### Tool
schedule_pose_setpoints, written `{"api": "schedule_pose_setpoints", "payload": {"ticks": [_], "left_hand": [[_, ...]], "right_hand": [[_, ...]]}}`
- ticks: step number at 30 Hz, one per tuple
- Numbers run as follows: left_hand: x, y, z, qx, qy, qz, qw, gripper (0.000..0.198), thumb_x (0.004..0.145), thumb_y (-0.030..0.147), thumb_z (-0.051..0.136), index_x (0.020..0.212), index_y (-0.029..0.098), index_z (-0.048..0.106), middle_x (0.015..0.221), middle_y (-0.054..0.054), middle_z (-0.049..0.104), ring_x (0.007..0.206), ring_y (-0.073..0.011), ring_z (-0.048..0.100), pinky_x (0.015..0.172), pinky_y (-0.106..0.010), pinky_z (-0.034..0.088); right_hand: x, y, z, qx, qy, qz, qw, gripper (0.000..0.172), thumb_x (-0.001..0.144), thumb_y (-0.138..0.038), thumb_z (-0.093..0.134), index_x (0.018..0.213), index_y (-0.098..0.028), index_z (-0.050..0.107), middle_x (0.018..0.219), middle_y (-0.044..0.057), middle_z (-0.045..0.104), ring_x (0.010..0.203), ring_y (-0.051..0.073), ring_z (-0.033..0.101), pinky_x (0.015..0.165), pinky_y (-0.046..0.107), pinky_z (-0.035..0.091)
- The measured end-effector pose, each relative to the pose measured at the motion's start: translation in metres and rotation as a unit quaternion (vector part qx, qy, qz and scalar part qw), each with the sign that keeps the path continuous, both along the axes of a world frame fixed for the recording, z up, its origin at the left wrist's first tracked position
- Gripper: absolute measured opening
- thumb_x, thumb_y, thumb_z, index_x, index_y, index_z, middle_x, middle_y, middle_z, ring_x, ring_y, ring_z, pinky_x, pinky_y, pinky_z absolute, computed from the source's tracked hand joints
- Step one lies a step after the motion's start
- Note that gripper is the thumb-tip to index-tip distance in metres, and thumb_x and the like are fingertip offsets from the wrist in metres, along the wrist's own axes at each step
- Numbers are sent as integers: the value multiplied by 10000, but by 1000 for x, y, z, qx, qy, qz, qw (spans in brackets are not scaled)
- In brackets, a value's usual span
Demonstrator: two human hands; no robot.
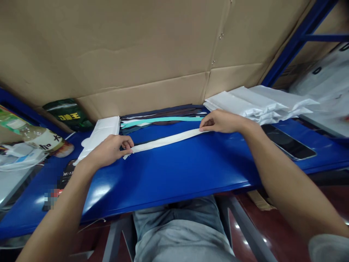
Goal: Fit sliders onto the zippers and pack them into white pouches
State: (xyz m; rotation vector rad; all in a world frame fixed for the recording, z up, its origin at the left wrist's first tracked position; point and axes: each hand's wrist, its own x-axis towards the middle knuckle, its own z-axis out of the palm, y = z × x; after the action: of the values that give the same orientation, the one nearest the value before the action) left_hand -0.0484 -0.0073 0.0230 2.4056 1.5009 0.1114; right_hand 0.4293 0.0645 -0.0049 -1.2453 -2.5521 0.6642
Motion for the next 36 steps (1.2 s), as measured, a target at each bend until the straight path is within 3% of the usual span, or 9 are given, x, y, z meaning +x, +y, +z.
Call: {"api": "schedule_pose_setpoints", "payload": {"ticks": [9,14,19,22,27,31,36], "left_hand": [[-12,16,-6,-46,-12,14,999,310,857,505,767,1053,264,775,902,-12,810,812,-210,751,744,-309,546],[-10,22,-6,6,14,7,1000,415,806,551,820,1098,258,779,981,-45,793,900,-244,733,789,-340,543],[36,25,-11,59,8,-61,996,441,968,530,676,1307,253,731,1327,-88,737,1182,-286,689,1000,-395,517],[79,32,-20,56,0,-114,992,462,1022,479,611,1396,219,689,1402,-121,700,1284,-308,643,1089,-419,476],[121,53,-29,31,1,-132,991,413,998,438,644,1315,185,720,1228,-127,756,1111,-290,691,949,-389,516],[129,69,-29,-21,-3,-133,991,330,941,430,717,1189,217,759,1086,-85,781,952,-253,701,811,-345,511],[137,71,-28,-23,8,-146,989,245,941,364,692,1134,221,740,1085,-83,768,955,-256,686,811,-353,495]], "right_hand": [[4,7,-8,25,-25,2,999,340,915,-582,741,900,-256,839,859,39,792,725,208,679,648,339,462],[-1,9,-14,122,-13,4,992,347,907,-548,774,1046,-234,821,1126,90,786,973,263,710,830,376,515],[-41,-3,-23,153,61,86,983,309,1062,-413,595,1187,-227,807,1245,93,790,1176,280,701,1049,424,493],[-71,-10,-34,144,102,77,981,311,1074,-397,580,1197,-241,819,1268,77,796,1201,275,713,1072,408,495],[-90,-13,-48,123,104,53,986,291,1048,-365,623,1232,-250,818,1251,75,797,1131,272,733,1012,395,523],[-88,-11,-50,117,100,53,987,290,1032,-327,640,1261,-246,799,1234,84,786,1130,271,714,1013,393,513],[-90,-9,-51,118,88,74,986,266,1034,-278,608,1213,-224,797,1154,97,770,1093,269,689,993,402,499]]}}
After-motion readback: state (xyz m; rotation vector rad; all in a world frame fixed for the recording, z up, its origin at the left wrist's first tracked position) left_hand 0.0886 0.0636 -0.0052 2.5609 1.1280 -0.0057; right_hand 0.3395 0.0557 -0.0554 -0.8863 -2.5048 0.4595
